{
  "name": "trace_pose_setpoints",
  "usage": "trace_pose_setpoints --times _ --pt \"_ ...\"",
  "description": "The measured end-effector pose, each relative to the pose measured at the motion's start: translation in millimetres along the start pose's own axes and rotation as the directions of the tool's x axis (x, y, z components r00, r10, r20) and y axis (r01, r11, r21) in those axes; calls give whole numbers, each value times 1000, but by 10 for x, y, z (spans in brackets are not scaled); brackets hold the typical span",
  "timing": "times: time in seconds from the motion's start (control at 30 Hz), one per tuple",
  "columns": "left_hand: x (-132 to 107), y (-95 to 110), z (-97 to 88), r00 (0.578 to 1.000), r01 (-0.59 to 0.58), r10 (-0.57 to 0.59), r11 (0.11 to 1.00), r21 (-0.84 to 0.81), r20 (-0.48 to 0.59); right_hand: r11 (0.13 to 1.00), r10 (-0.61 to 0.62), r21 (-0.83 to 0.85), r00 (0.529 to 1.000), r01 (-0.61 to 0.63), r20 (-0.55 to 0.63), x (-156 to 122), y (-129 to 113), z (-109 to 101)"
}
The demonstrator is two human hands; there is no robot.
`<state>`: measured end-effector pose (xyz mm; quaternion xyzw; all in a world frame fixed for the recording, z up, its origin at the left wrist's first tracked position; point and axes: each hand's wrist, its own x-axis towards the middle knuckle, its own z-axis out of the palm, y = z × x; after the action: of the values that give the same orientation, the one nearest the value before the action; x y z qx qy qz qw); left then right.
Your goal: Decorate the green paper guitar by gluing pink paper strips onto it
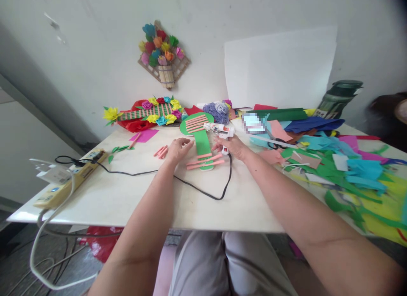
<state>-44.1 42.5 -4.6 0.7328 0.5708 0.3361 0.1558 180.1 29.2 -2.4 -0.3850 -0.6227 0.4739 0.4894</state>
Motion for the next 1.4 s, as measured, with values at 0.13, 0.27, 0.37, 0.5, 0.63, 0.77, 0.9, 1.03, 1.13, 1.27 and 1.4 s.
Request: trace_pose_setpoints --times 0.13,0.27,0.37,0.5,0.63,0.77,0.9,1.03,1.13,1.27,1.4 --pt "-19 23 21 976 218 -201 873 -436 87 995 86 49 995 -83 -60 19 22 8" --pt "-57 67 31 952 306 -215 725 -617 220 994 109 22 991 -107 -82 31 44 10" --pt "-67 72 21 932 357 -204 658 -663 299 993 114 37 991 -112 -75 42 66 23" --pt "-58 63 11 923 379 -203 619 -688 326 990 89 114 994 -82 -64 47 77 55" --pt "-47 72 12 921 387 -204 577 -719 332 978 137 170 988 -125 -65 34 43 60" --pt "-38 82 28 919 392 -214 568 -723 330 964 182 207 981 -164 -72 35 34 43" --pt "-27 80 56 922 387 -226 575 -721 314 969 171 197 980 -148 -102 59 74 33" --pt "5 61 73 914 405 -229 525 -748 334 974 159 180 981 -137 -115 77 105 24" --pt "61 33 88 903 430 -252 543 -722 349 972 159 193 981 -136 -108 78 112 21" --pt "150 13 125 880 472 -241 541 -696 410 966 169 213 980 -145 -102 70 116 31" --pt "196 42 157 854 515 -231 512 -688 467 964 173 218 982 -153 -80 58 119 42"
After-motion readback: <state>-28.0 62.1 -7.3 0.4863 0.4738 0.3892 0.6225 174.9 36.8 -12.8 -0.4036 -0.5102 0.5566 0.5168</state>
